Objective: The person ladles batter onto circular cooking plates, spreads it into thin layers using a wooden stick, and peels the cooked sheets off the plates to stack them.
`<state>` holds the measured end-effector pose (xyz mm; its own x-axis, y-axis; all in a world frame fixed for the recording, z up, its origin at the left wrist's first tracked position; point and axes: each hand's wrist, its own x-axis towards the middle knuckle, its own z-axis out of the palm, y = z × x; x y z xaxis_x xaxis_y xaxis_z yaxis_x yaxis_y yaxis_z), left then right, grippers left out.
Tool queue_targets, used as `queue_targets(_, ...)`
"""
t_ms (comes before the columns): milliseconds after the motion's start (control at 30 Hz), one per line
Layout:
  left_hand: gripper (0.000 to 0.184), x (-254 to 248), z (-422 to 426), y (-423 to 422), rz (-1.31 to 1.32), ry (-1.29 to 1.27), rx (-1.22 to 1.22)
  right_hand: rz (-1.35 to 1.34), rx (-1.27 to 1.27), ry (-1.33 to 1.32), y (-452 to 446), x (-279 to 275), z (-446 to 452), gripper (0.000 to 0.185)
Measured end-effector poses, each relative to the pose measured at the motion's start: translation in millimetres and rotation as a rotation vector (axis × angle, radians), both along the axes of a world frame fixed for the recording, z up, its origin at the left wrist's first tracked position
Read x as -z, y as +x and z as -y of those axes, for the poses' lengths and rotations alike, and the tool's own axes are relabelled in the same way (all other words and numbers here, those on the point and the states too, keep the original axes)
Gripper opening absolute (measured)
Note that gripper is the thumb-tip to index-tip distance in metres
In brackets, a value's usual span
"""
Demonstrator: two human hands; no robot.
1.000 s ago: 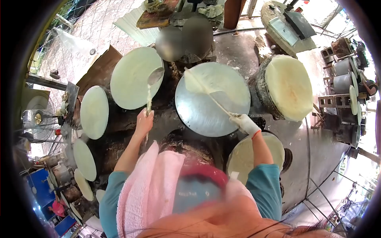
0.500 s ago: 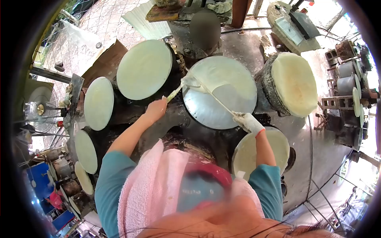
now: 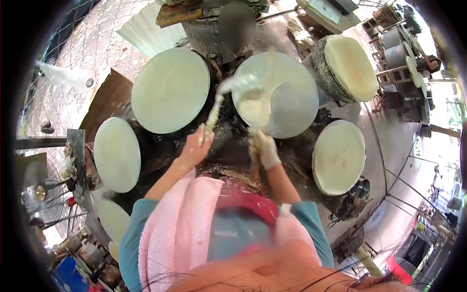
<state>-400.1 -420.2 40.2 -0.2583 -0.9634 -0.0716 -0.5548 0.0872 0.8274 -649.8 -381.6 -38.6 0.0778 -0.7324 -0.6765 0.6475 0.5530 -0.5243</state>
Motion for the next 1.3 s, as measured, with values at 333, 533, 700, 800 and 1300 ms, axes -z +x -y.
queue_targets(333, 0.019, -1, -1, 83, -0.157, 0.173, 0.037, -0.768, 0.228, 0.260, 53, 79, -5, 0.037)
queue_targets(533, 0.020, -9, -11, 48, -0.181, 0.152, 0.089, -0.818, 0.043, 0.132, 39, 47, -30, 0.036)
queue_targets(700, 0.019, -18, -16, -2, -0.158, 0.111, 0.087, -1.365, -0.208, 0.224, -15, 48, -61, 0.032)
queue_targets(800, 0.018, -22, -22, -35, -0.131, 0.059, 0.079, -1.138, -0.070, 0.169, -81, 70, -57, 0.035)
queue_targets(1300, 0.014, -28, -63, -112, -0.064, 0.089, -0.031, -1.400, -0.241, -0.075, -172, 27, -62, 0.038)
